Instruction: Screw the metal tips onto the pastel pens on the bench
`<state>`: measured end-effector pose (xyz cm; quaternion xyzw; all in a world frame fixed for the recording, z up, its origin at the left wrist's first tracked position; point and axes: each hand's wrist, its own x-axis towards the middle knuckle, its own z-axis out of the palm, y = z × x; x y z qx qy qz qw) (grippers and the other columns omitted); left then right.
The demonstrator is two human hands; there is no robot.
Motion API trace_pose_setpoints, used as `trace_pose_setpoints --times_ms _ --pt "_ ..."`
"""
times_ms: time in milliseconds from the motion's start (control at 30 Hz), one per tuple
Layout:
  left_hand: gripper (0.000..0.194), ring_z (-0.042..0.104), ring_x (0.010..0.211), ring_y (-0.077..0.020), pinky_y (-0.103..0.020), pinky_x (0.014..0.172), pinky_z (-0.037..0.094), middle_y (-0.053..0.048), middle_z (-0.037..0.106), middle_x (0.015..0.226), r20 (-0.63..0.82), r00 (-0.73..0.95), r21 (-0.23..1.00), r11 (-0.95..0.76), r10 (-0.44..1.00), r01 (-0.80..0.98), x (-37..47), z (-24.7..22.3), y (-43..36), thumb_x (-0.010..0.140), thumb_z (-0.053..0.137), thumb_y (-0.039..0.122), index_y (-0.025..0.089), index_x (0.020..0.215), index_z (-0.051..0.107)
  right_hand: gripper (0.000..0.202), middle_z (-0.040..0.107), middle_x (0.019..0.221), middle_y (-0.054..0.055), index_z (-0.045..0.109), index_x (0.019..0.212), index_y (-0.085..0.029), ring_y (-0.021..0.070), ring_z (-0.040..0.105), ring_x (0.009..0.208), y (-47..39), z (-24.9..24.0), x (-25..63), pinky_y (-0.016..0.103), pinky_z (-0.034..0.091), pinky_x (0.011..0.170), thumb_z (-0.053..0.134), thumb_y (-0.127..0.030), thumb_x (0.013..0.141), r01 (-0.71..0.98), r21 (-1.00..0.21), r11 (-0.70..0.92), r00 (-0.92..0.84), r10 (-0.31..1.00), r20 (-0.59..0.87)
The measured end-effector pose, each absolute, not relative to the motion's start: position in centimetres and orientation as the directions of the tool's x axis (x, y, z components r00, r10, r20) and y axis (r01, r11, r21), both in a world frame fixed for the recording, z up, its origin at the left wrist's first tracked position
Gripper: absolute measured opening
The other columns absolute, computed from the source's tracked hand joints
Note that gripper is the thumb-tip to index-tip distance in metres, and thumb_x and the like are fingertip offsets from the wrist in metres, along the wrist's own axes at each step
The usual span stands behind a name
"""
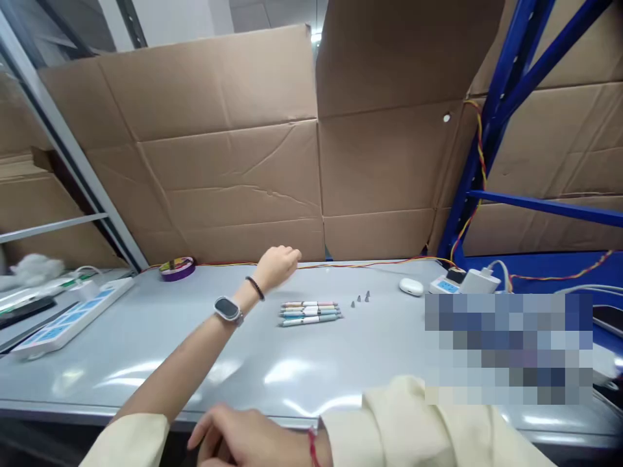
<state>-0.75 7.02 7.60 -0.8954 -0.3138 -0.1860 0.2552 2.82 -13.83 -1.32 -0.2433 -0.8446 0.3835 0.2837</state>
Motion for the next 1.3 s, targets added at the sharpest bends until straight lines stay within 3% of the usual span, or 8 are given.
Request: trace_pose_setpoints --times_ms 100,200,267,433,533,667,1000,1300 --pt "0.008 0.051 0.067 -0.0166 -0.030 0.063 0.035 -0.003 0.057 0.071 0.316 0.896 -0.414 -0.804 0.312 0.426 1.5 5.0 1.6 0.083 0.047 0.020 0.019 0.078 0.054 0.018 0.063 0.083 -0.001 0.058 0.092 -0.021 0.0117 0.054 0.068 -12.0 -0.4 7.4 0.021 0.039 0.054 0.047 -0.015 0.079 0.289 -0.284 0.914 -0.704 0.404 0.584" --pt "0.009 0.050 0.067 -0.0172 -0.031 0.062 0.034 -0.003 0.056 0.071 0.239 0.957 -0.442 -0.860 0.162 0.256 2.1 2.1 -1.9 0.084 0.046 0.016 0.019 0.079 0.053 0.015 0.055 0.058 -0.004 0.057 0.073 -0.020 0.0105 0.041 0.048 -9.9 0.6 12.8 0.025 0.030 0.044 0.046 -0.015 0.082 0.191 0.275 0.942 -0.749 -0.041 0.661" --pt "0.013 0.050 0.069 -0.0176 -0.032 0.065 0.036 -0.004 0.057 0.075 0.267 0.958 -0.401 -0.892 0.104 0.209 1.8 0.6 -2.5 0.086 0.043 0.016 0.018 0.079 0.053 0.019 0.055 0.058 -0.002 0.057 0.073 -0.020 0.0112 0.043 0.049 -8.2 0.9 16.3 0.025 0.031 0.046 0.044 -0.013 0.084 0.218 0.405 0.888 -0.752 -0.112 0.650" --pt "0.020 0.051 0.087 -0.0201 -0.032 0.076 0.039 -0.007 0.057 0.103 0.417 0.879 -0.222 -0.912 0.232 0.346 0.8 0.0 -1.2 0.085 0.044 0.020 0.019 0.103 0.052 0.023 0.062 0.090 0.008 0.057 0.099 -0.017 0.0174 0.058 0.074 -3.3 -0.3 23.1 0.027 0.042 0.058 0.036 -0.015 0.089 0.797 -0.034 0.603 -0.424 0.598 0.680" --pt "0.022 0.050 0.089 -0.0198 -0.031 0.077 0.040 -0.005 0.057 0.102 0.437 0.799 -0.009 -0.887 0.412 0.462 0.3 0.6 -0.8 0.085 0.045 0.018 0.020 0.106 0.051 0.024 0.061 0.095 0.007 0.057 0.102 -0.019 0.0179 0.059 0.074 -1.4 -1.5 25.4 0.030 0.045 0.064 0.036 -0.022 0.090 0.831 -0.319 0.456 -0.217 0.793 0.569" --pt "0.017 0.050 0.088 -0.0210 -0.032 0.075 0.041 -0.003 0.058 0.095 0.321 0.770 0.123 -0.830 0.551 0.543 -0.1 0.5 -0.6 0.086 0.051 0.026 0.022 0.102 0.052 0.029 0.062 0.079 0.004 0.054 0.105 -0.018 0.0163 0.058 0.066 -0.9 -2.4 26.2 0.030 0.047 0.064 0.030 -0.026 0.092 0.812 -0.416 0.409 -0.139 0.828 0.544" --pt "0.014 0.051 0.091 -0.0217 -0.034 0.081 0.041 -0.004 0.059 0.096 0.244 0.779 0.220 -0.815 0.578 0.536 0.1 -0.1 -0.3 0.090 0.045 0.024 0.022 0.101 0.054 0.015 0.061 0.084 0.003 0.059 0.088 -0.021 0.0158 0.056 0.072 -2.7 -1.8 25.6 0.029 0.046 0.067 0.045 -0.025 0.088 0.774 -0.405 0.486 -0.319 0.852 0.415" --pt "0.024 0.058 0.087 -0.0166 -0.028 0.077 0.044 -0.003 0.056 0.112 0.348 0.735 0.364 -0.807 0.582 0.466 0.1 0.8 -1.1 0.095 0.033 0.026 0.025 0.116 0.044 0.026 0.061 0.079 0.002 0.056 0.087 -0.019 0.0119 0.052 0.062 -4.5 -1.2 23.7 0.024 0.044 0.053 0.058 -0.044 0.080 0.182 -0.934 0.308 0.021 0.948 0.317"
